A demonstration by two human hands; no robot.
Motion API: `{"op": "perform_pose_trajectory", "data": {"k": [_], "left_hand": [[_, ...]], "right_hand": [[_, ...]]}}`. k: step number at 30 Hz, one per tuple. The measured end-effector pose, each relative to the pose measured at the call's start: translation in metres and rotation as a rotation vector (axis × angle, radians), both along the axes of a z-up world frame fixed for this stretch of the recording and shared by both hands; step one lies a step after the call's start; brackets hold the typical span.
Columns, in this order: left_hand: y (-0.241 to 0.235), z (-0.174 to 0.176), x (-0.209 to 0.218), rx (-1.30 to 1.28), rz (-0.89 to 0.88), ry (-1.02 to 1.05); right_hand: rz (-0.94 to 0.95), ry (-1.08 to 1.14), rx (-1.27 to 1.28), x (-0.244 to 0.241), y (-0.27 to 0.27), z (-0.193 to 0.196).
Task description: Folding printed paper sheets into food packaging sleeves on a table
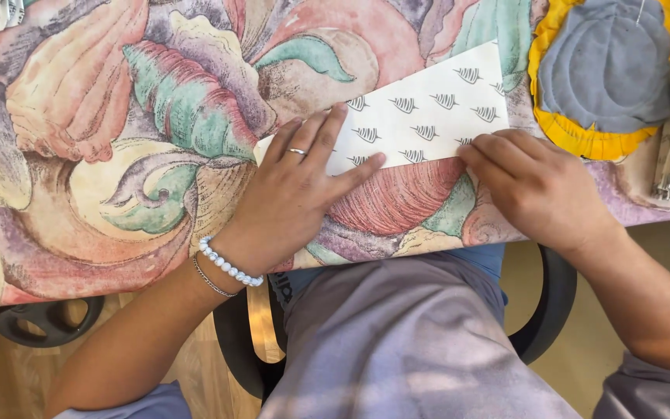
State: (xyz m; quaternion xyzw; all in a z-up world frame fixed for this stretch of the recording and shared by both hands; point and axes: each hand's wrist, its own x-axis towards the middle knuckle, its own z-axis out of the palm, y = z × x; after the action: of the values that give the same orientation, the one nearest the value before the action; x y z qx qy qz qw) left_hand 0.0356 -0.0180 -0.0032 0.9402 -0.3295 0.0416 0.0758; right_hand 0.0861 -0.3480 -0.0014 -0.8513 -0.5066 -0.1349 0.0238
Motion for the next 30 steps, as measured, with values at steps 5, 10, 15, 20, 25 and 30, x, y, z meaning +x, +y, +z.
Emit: {"op": "perform_pose_trajectory", "data": {"k": [5,10,15,20,25,30], "left_hand": [[0.009,-0.008,-0.001,-0.168,-0.026,0.095],[0.013,-0.008,0.0,-0.274,0.005,0.166],[0.006,-0.005,0.001,-0.153,0.021,0.078],[-0.001,-0.005,0.003,0.096,0.049,0.01],[-0.008,-0.002,0.004,0.129,0.073,0.0],[-0.005,-0.003,0.003,0.109,0.08,-0.019]], "right_hand": [[0.03,-0.069,-0.026,0.004,-0.012,-0.001],[0.114,-0.123,-0.08,0.009,-0.017,-0.004],[0.147,-0.104,-0.074,0.012,-0.016,-0.003],[0.101,0.12,0.018,0.023,-0.002,0.013],[-0.105,0.005,-0.224,0.04,0.053,0.011],[-0.207,0.038,-0.151,0.044,0.076,-0.009]]}}
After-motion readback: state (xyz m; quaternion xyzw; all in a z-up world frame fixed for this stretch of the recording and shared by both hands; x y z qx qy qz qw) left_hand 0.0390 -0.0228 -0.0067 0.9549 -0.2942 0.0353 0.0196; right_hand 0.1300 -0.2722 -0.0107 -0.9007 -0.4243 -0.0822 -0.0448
